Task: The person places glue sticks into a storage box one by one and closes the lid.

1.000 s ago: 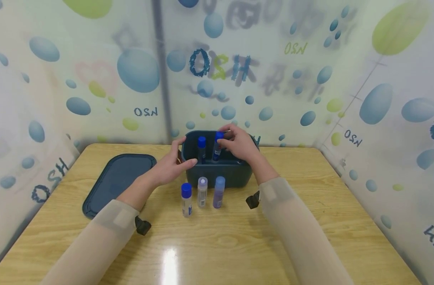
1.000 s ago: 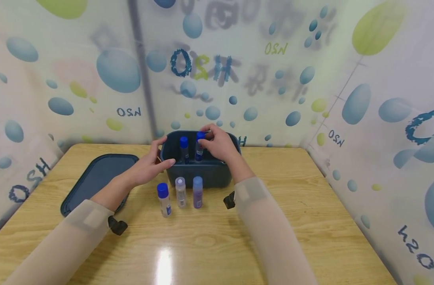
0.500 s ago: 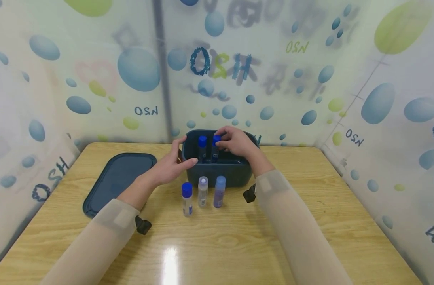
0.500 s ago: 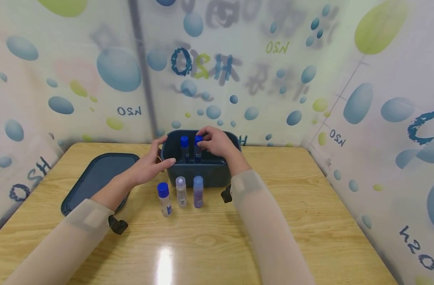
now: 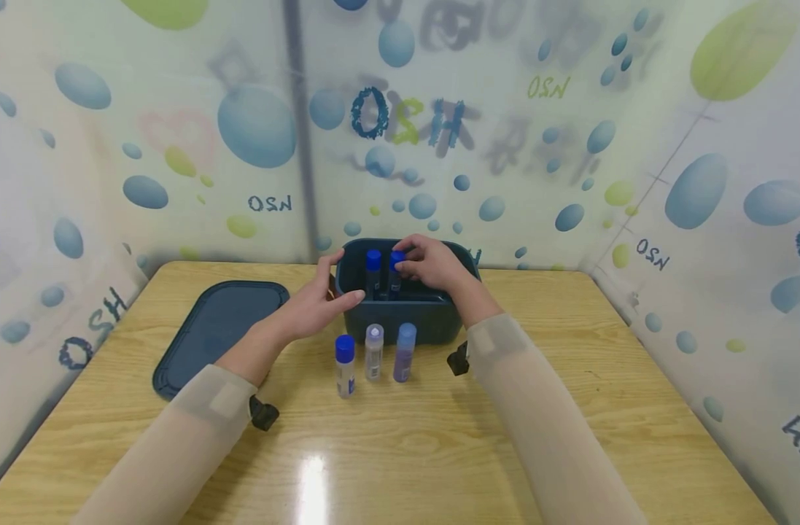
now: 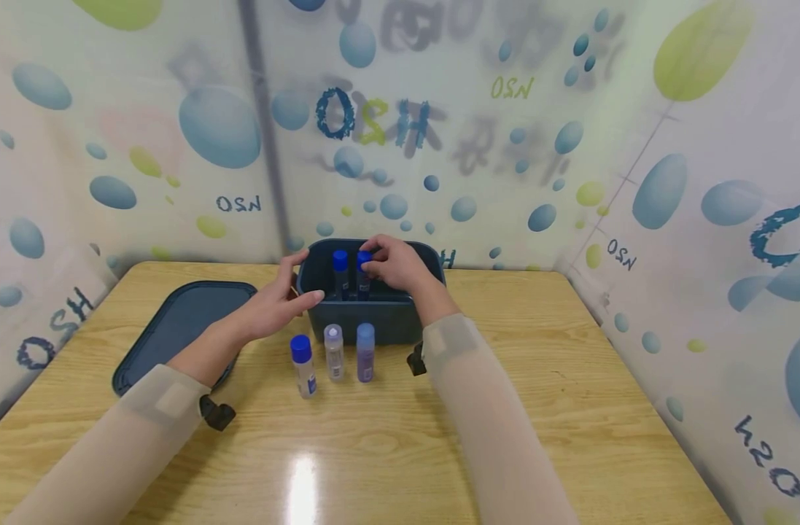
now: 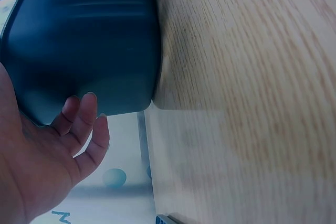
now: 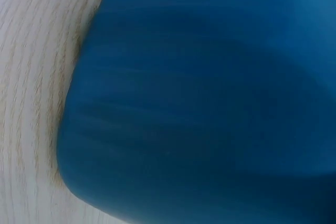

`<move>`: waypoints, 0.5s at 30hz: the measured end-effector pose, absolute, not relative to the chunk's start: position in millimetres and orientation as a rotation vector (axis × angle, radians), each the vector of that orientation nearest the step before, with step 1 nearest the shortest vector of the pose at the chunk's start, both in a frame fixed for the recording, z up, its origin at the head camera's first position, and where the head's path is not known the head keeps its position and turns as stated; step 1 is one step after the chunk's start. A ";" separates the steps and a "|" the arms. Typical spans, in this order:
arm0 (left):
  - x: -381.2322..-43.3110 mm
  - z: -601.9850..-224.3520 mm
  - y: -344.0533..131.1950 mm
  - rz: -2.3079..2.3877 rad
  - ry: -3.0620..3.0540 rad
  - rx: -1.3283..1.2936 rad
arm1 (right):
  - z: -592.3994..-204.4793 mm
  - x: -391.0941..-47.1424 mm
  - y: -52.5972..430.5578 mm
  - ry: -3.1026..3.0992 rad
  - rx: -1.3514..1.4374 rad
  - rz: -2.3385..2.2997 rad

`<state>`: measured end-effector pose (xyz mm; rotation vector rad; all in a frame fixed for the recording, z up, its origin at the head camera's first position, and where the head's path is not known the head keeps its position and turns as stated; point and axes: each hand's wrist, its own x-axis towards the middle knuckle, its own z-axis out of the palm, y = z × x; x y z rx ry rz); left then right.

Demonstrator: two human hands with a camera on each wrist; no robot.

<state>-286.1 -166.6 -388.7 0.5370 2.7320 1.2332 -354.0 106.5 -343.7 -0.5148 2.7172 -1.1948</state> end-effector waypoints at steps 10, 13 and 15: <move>-286.3 -389.1 -166.7 1.247 2.722 0.544 | -347.1 -353.9 104.7 2.730 -0.523 -1.184; -287.1 -389.6 -166.4 1.245 2.723 0.547 | -347.5 -353.5 105.1 2.721 -0.529 -1.186; -287.4 -389.9 -166.4 1.244 2.726 0.545 | -347.8 -353.5 105.4 2.715 -0.533 -1.188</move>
